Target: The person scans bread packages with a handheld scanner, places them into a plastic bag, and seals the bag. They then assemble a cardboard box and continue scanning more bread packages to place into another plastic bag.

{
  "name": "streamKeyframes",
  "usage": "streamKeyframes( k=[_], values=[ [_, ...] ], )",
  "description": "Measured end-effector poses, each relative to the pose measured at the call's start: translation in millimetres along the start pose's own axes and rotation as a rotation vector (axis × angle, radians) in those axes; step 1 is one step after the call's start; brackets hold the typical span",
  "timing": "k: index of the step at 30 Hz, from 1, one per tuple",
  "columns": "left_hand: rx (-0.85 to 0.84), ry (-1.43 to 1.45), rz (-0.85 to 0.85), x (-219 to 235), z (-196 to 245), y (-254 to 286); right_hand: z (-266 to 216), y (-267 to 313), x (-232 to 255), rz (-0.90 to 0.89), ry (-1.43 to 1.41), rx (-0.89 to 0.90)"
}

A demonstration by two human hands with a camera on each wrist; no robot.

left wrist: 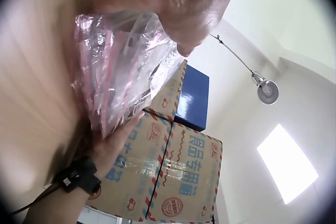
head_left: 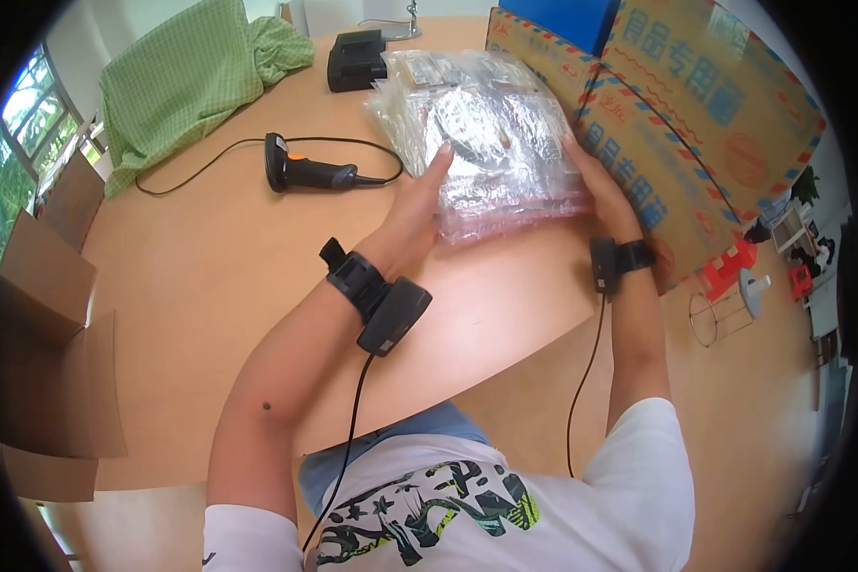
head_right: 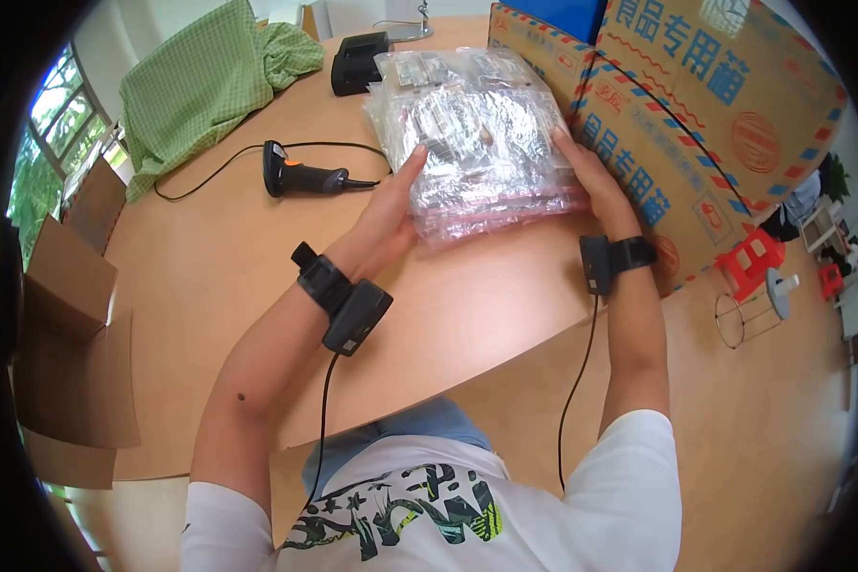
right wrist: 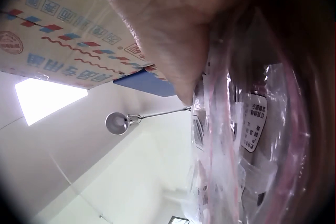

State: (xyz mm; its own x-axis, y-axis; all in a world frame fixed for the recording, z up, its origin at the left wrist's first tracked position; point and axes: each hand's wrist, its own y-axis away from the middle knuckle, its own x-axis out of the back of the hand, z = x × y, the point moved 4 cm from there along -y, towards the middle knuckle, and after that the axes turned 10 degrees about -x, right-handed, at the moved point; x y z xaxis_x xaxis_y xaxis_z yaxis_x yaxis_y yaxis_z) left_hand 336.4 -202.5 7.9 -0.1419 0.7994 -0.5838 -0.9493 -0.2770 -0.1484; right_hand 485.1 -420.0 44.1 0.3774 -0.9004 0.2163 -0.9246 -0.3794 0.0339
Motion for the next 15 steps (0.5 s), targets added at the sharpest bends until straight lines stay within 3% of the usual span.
streamKeyframes(
  k=[4, 11, 15],
  values=[
    [0.104, 0.150, 0.071, -10.6, -3.5, -2.4, 6.8, 0.2, -8.9, -0.107, -0.259, -0.193],
    [0.067, 0.070, 0.091, -13.2, 22.0, 16.6, 7.0, 37.6, -19.2, -0.210, -0.419, -0.284],
    [0.112, 0.035, 0.067, -22.3, 44.8, 46.8, -5.7, 74.9, -18.2, -0.320, -0.497, -0.227]
  ],
)
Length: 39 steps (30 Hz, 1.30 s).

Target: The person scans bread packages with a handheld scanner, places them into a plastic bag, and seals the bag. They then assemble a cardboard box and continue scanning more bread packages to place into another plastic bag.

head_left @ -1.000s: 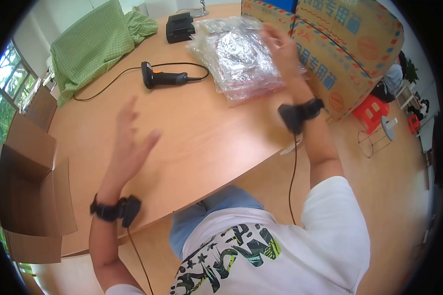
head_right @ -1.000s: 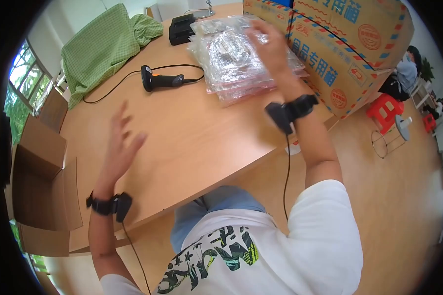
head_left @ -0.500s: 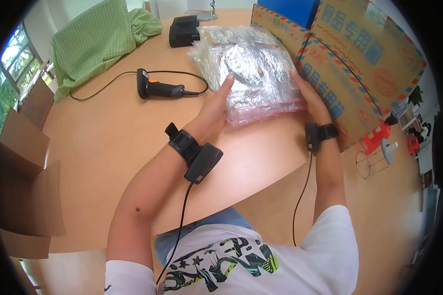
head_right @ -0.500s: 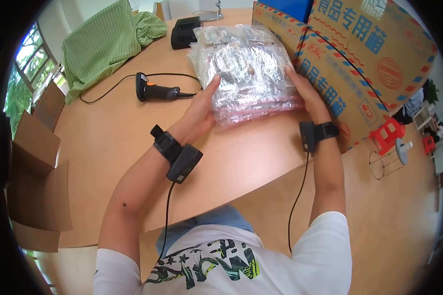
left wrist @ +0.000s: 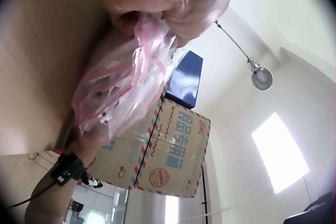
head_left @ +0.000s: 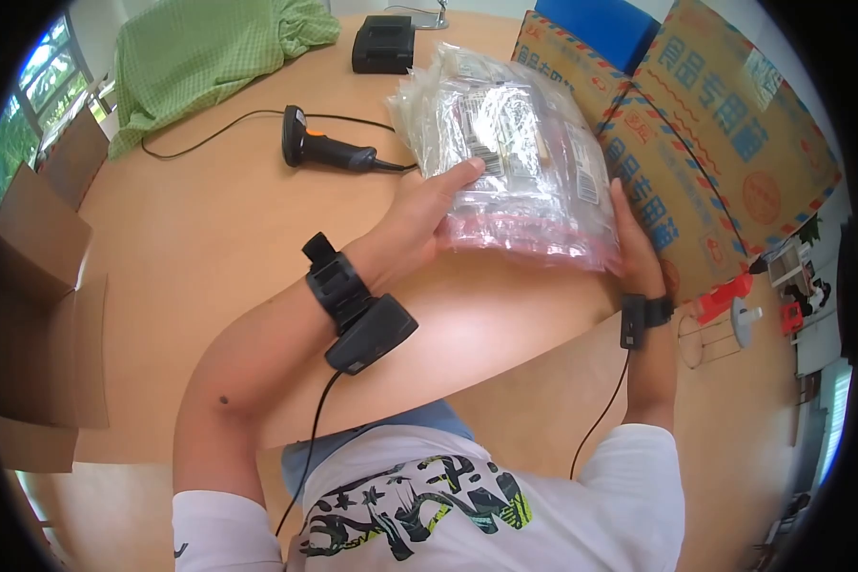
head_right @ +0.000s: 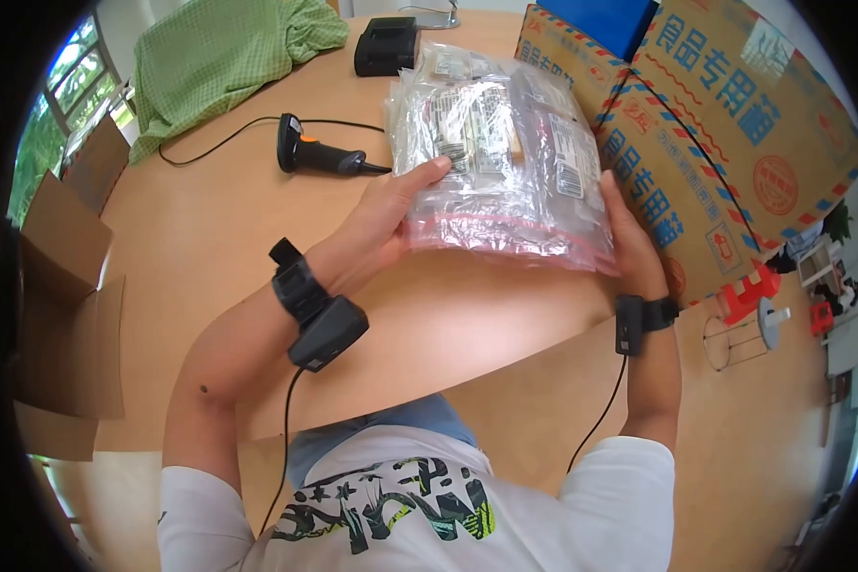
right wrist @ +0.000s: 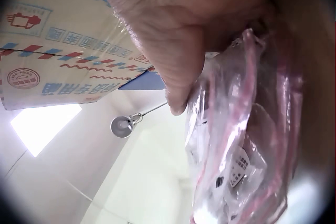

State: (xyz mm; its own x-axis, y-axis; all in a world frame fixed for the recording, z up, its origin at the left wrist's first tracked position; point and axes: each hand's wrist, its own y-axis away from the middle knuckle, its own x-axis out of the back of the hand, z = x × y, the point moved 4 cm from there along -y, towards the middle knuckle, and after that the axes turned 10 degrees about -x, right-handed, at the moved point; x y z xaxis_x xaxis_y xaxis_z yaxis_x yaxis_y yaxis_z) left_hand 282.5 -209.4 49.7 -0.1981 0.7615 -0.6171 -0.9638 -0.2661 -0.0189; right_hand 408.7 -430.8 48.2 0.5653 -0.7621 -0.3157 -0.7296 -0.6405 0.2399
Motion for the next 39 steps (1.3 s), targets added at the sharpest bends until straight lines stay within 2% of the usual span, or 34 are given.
streamKeyframes(
  k=[3, 4, 9, 12, 17, 20, 23, 25, 36, 39],
  values=[
    [0.039, 0.129, -0.036, 2.2, -10.3, 11.6, -1.2, 0.6, 1.7, -0.126, -0.218, -0.120],
    [0.035, 0.196, -0.057, 3.0, -15.5, 13.3, -4.1, 3.2, -0.9, -0.099, -0.125, -0.119],
    [0.059, 0.111, -0.040, 1.0, -20.7, 32.6, -4.9, -8.9, -13.3, -0.130, -0.150, -0.164],
    [0.117, 0.008, -0.013, 9.1, -32.0, 28.8, -6.7, -35.2, 2.5, -0.141, -0.125, -0.159],
    [0.040, -0.068, -0.054, 6.6, -36.7, 31.2, -12.1, -54.1, 9.6, -0.077, -0.088, -0.097],
    [-0.008, -0.089, 0.007, -0.5, -21.3, 30.9, -13.3, -60.5, 8.8, -0.076, -0.083, -0.077],
    [-0.025, 0.067, -0.051, 8.8, -25.5, 6.3, -13.6, -58.8, 3.0, -0.082, -0.097, -0.111],
    [-0.031, 0.073, -0.048, 18.3, -24.2, -1.5, -13.0, -66.3, 10.3, -0.111, -0.109, -0.154],
    [0.071, 0.164, -0.099, 23.4, -23.9, -12.2, -7.7, -53.1, 2.3, -0.040, -0.070, -0.022],
    [0.059, 0.177, -0.182, 17.0, -21.4, -8.8, -2.2, -39.8, 0.1, -0.017, -0.059, 0.008]
  ],
)
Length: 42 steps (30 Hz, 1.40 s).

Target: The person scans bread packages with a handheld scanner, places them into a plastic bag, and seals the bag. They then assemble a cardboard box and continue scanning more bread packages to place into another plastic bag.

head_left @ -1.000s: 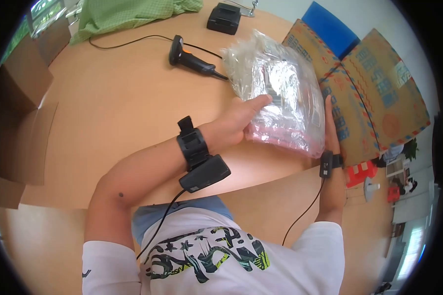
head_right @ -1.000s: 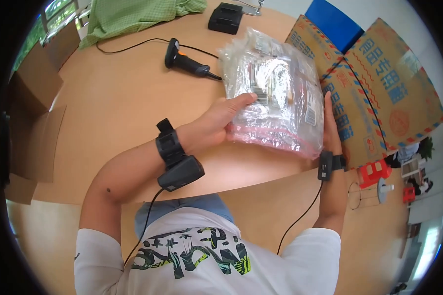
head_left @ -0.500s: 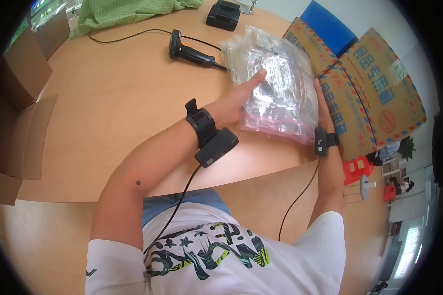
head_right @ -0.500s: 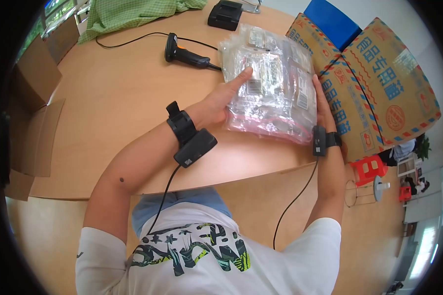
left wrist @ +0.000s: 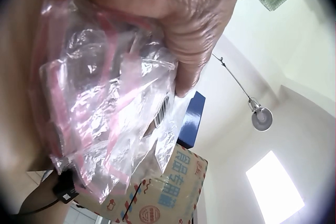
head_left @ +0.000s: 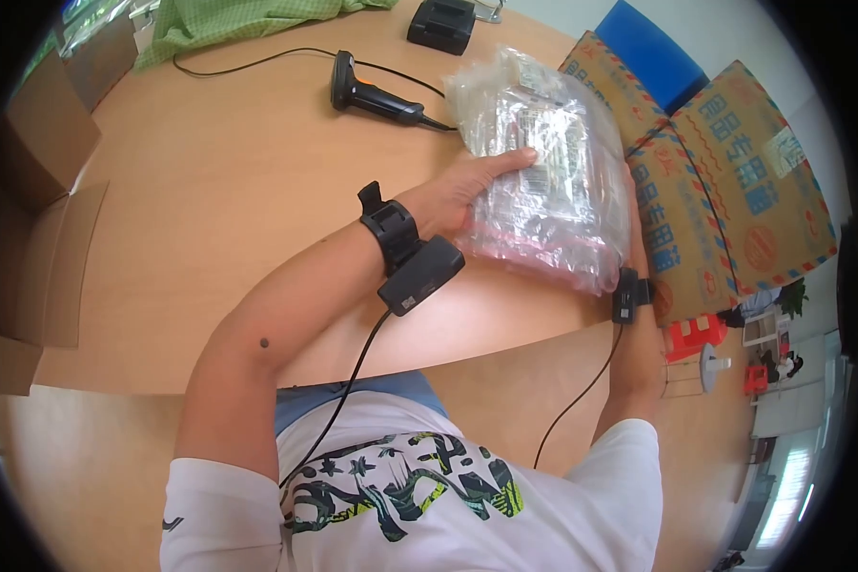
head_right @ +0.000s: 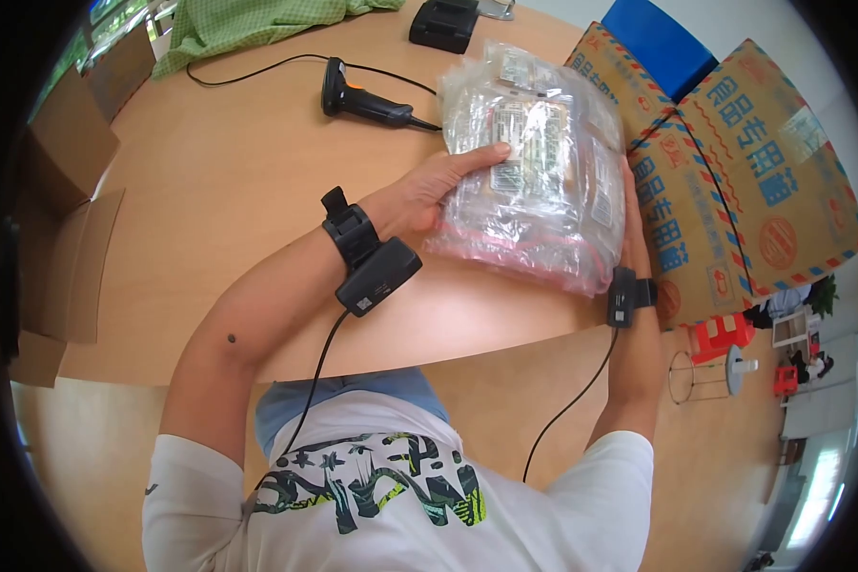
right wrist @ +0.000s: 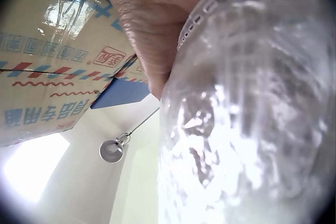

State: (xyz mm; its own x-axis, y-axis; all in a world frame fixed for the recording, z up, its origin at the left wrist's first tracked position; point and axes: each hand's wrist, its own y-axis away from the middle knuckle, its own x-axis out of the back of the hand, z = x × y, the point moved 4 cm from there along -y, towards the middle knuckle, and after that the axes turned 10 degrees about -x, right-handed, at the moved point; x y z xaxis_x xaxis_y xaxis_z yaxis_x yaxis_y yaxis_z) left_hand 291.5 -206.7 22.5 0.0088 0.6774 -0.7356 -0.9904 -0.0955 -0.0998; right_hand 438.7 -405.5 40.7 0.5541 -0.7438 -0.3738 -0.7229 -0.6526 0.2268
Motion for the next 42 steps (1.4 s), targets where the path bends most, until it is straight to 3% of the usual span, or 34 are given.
streamKeyframes(
  k=[6, 19, 26, 29, 32, 35, 36, 39, 42],
  values=[
    [-0.271, -0.138, -0.180, -26.7, 0.4, 11.0, 11.2, 43.2, 1.1, 0.056, -0.002, 0.087],
    [-0.648, -0.650, -0.114, -66.4, -8.0, 36.5, 54.1, 91.9, -5.2, 0.110, -0.056, 0.180],
    [-0.713, -0.649, -0.140, -75.6, 38.9, 71.2, 49.6, 88.4, -27.5, 0.042, -0.054, 0.224],
    [-0.825, -0.903, -0.132, -74.4, 69.8, 90.4, 36.9, 80.4, -42.7, -0.054, -0.037, 0.270],
    [-0.851, -0.870, -0.096, -62.1, 111.0, 135.3, 33.7, 64.6, -92.3, -0.226, -0.052, 0.269],
    [-0.823, -0.951, 0.059, -36.4, 159.9, 189.7, 40.3, 48.6, -152.5, -0.427, -0.089, 0.244],
    [-0.795, -0.944, 0.089, -28.3, 169.2, 198.4, 38.1, 34.9, -148.5, -0.482, -0.103, 0.224],
    [-0.720, -0.866, 0.152, -8.8, 204.0, 242.7, 76.9, 16.8, -262.2, -0.683, -0.162, 0.124],
    [-0.644, -0.866, 0.354, 8.9, 245.9, 316.6, 126.1, 6.6, -375.8, -0.876, -0.242, -0.041]
  ],
)
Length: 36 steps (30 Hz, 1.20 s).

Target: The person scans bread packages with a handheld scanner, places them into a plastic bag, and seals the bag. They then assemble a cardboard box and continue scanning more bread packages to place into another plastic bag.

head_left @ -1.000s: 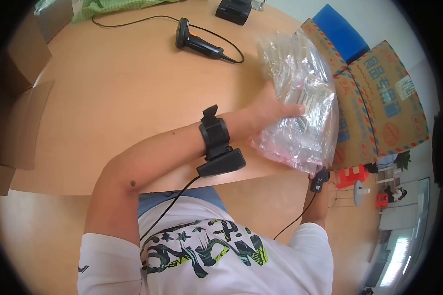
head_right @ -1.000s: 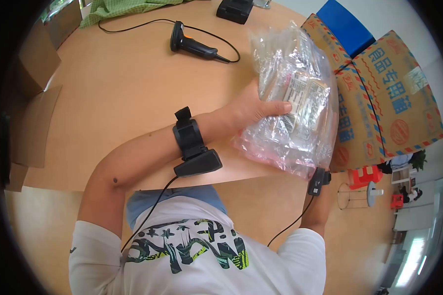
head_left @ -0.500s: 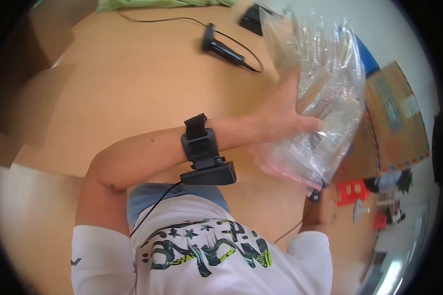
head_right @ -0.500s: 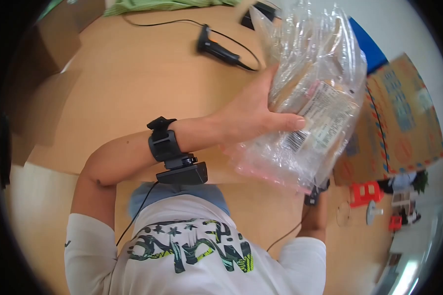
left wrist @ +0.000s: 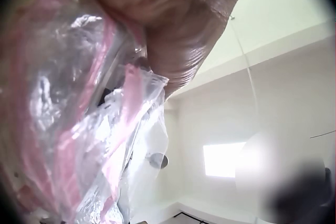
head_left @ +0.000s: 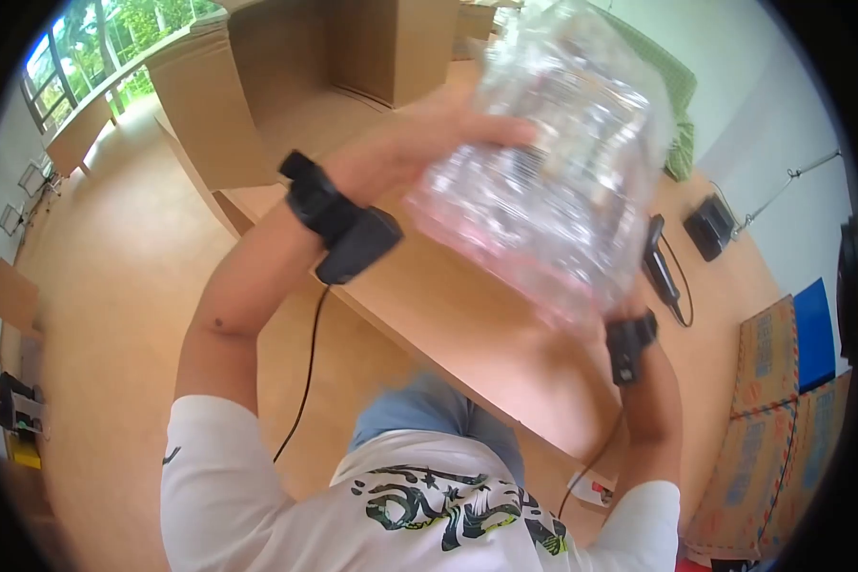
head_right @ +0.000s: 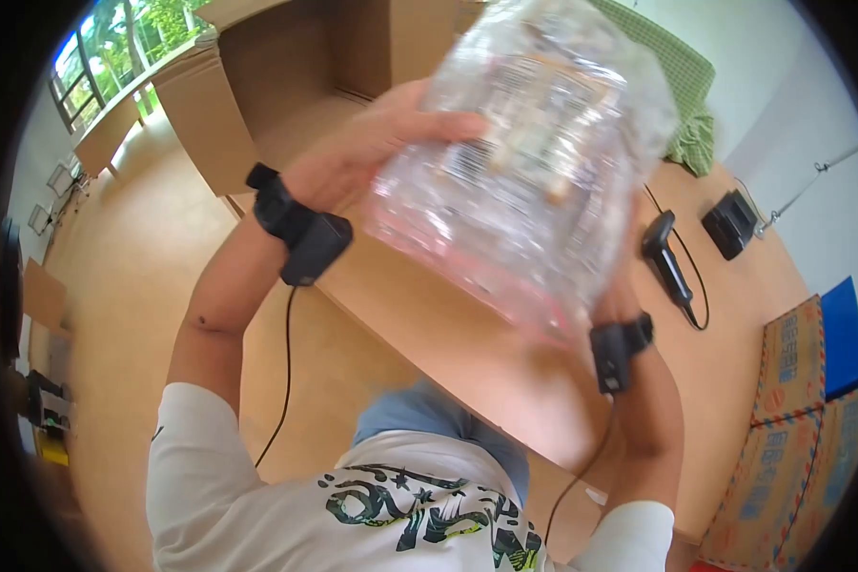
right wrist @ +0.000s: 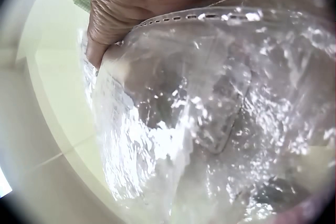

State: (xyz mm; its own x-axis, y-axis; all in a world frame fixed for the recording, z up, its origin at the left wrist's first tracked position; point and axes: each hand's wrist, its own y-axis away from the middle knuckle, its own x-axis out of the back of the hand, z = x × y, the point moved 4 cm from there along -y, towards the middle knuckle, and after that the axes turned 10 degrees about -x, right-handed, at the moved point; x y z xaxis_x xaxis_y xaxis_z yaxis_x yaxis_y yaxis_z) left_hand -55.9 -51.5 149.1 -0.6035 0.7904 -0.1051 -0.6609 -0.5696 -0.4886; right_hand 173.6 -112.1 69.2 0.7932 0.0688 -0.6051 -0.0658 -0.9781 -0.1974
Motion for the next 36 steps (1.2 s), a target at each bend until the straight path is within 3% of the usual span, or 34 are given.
streamKeyframes(
  k=[4, 8, 11, 14, 15, 16, 18, 21, 24, 27, 30, 33, 36],
  values=[
    [0.089, -0.108, 0.124, 107.5, 18.8, 27.4, 93.0, -83.8, -64.3, -0.184, -0.229, -0.214],
    [0.204, -0.209, 0.267, 193.1, 38.6, 66.8, 167.4, -119.6, -125.4, -0.263, -0.495, -0.529],
    [0.373, -0.542, 0.389, 242.5, 36.1, 88.3, 232.0, -158.2, -128.3, -0.194, -0.513, -0.513],
    [0.243, -1.260, 0.569, 306.6, 7.4, 105.1, 255.4, -193.7, -132.6, 0.006, -0.309, -0.393],
    [0.247, -1.489, 0.540, 309.2, 7.6, 100.3, 259.6, -204.1, -134.8, 0.064, -0.325, -0.402],
    [0.115, -1.539, 0.569, 306.0, 7.7, 101.6, 261.2, -209.6, -138.1, 0.078, -0.312, -0.374],
    [-0.155, -1.619, 0.623, 252.7, 10.6, 101.1, 263.4, -217.9, -140.8, 0.112, -0.282, -0.319],
    [-0.210, -1.638, 0.415, 207.7, -9.1, 100.5, 266.3, -231.6, -129.1, 0.175, -0.041, -0.252],
    [-0.173, -1.779, 0.350, 201.7, -18.4, 99.9, 267.9, -248.9, -124.3, 0.246, 0.121, -0.238],
    [0.000, -1.940, 0.278, 250.6, -36.0, 97.8, 266.5, -256.6, -134.8, 0.119, 0.003, -0.161],
    [-0.036, -1.917, 0.230, 281.6, -32.2, 94.1, 251.6, -242.8, -133.4, 0.014, 0.122, -0.376],
    [-0.001, -1.913, 0.230, 315.3, -28.9, 89.0, 245.7, -227.9, -122.6, -0.066, 0.429, -0.434],
    [0.173, -2.004, 0.247, 337.2, -23.6, 85.2, 243.2, -211.8, -113.8, -0.243, 0.650, -0.340]
  ],
)
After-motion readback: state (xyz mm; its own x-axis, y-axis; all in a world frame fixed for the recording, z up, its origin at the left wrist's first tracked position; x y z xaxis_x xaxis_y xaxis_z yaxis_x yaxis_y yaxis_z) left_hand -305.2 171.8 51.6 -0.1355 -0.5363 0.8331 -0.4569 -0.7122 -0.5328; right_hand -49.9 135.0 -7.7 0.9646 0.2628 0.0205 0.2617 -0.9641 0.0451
